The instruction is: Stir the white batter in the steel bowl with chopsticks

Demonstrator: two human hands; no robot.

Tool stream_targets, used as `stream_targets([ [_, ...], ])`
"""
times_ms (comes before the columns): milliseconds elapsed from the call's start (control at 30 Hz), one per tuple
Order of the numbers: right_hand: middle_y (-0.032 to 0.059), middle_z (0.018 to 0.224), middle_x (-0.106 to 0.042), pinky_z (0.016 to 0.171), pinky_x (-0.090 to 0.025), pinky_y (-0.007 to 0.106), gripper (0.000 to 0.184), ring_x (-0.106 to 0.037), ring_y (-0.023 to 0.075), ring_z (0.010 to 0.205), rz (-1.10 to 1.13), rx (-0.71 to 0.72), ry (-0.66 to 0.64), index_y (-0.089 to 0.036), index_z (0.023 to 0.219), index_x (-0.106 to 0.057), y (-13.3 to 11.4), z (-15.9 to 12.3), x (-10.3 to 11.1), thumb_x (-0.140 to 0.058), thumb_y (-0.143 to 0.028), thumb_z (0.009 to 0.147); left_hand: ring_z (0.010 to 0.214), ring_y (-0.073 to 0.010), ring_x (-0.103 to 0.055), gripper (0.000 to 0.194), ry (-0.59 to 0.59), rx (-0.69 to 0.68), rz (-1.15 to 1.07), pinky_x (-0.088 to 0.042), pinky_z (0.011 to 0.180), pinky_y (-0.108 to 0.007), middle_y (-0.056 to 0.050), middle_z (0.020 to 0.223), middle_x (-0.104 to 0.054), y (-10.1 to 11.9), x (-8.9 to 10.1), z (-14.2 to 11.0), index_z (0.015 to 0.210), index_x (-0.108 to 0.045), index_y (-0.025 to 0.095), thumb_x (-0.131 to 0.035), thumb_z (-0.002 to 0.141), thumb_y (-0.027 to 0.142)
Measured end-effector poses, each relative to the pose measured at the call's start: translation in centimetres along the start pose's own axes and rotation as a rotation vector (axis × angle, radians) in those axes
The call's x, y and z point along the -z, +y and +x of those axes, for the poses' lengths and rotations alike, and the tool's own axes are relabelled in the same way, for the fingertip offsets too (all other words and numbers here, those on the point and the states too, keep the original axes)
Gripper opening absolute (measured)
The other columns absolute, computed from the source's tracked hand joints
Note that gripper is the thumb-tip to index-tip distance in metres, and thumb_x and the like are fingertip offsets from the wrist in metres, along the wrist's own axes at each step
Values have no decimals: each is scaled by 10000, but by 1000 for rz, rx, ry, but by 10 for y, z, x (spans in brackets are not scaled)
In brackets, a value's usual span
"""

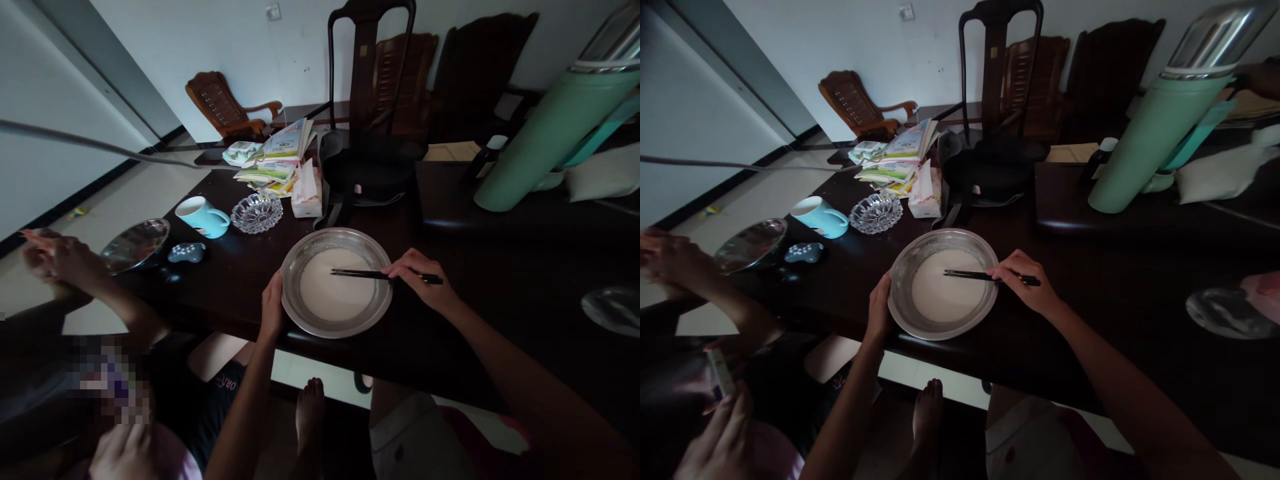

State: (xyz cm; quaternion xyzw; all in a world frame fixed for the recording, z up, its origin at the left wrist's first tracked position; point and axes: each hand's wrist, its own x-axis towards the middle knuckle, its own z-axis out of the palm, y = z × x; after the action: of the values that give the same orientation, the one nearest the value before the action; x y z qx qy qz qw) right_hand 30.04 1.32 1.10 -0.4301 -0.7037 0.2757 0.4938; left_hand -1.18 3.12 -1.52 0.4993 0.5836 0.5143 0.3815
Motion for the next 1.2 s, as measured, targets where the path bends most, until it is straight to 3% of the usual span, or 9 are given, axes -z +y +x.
stream_targets([
  [133,19,715,-714,709,-485,359,364,-644,185,711,132,-69,78,-237,665,-660,2,-1,3,-472,-351,954,1220,-259,-538,492,5,19,7,-353,1079,-387,-69,1245,-661,2,0,0,1181,-663,170,-454,885,503],
  [300,16,832,-755,755,-476,365,232,-612,200,812,19,15,-42,-256,767,-702,3,0,-1,-538,-309,923,1217,-257,-543,492,-1,-8,7,-358,1075,-386,-70,1240,-664,1,0,0,1187,-659,167,-453,887,499],
  [467,26,742,-721,718,-486,365,349,-638,190,726,88,-74,80,-235,675,-661,2,0,3,-482,-360,947,1222,-257,-539,486,-15,3,-19,-344,1083,-392,-67,1258,-653,-2,1,1,1201,-651,180,-456,890,499],
  [667,20,816,-751,762,-483,392,272,-613,212,817,20,-16,-39,-262,746,-700,0,0,1,-518,-352,928,1216,-256,-543,479,-1,-22,0,-356,1076,-382,-69,1239,-664,0,0,1,1180,-665,174,-453,889,491],
  [833,28,735,-719,715,-483,377,357,-633,193,719,113,-71,66,-236,670,-657,1,-1,3,-476,-371,947,1216,-259,-543,480,-2,-6,-7,-354,1078,-395,-68,1242,-662,0,-1,0,1180,-664,179,-456,885,496],
  [1000,27,800,-741,763,-484,379,285,-630,204,805,59,-33,-46,-246,739,-689,-1,0,1,-509,-351,934,1209,-258,-549,492,5,-17,19,-365,1068,-383,-73,1227,-670,2,-1,0,1168,-670,173,-449,883,507],
  [1100,27,790,-735,764,-483,380,281,-628,202,797,27,-36,14,-246,732,-685,-1,1,2,-518,-358,929,1212,-253,-546,487,0,-20,24,-363,1069,-374,-72,1236,-665,2,-1,0,1179,-664,172,-441,892,496],
  [1200,27,709,-703,702,-490,360,376,-638,184,693,129,-99,94,-229,649,-645,0,0,3,-481,-396,942,1216,-258,-541,490,-9,-8,16,-360,1071,-379,-77,1244,-660,2,-1,0,1184,-659,166,-443,892,495],
])
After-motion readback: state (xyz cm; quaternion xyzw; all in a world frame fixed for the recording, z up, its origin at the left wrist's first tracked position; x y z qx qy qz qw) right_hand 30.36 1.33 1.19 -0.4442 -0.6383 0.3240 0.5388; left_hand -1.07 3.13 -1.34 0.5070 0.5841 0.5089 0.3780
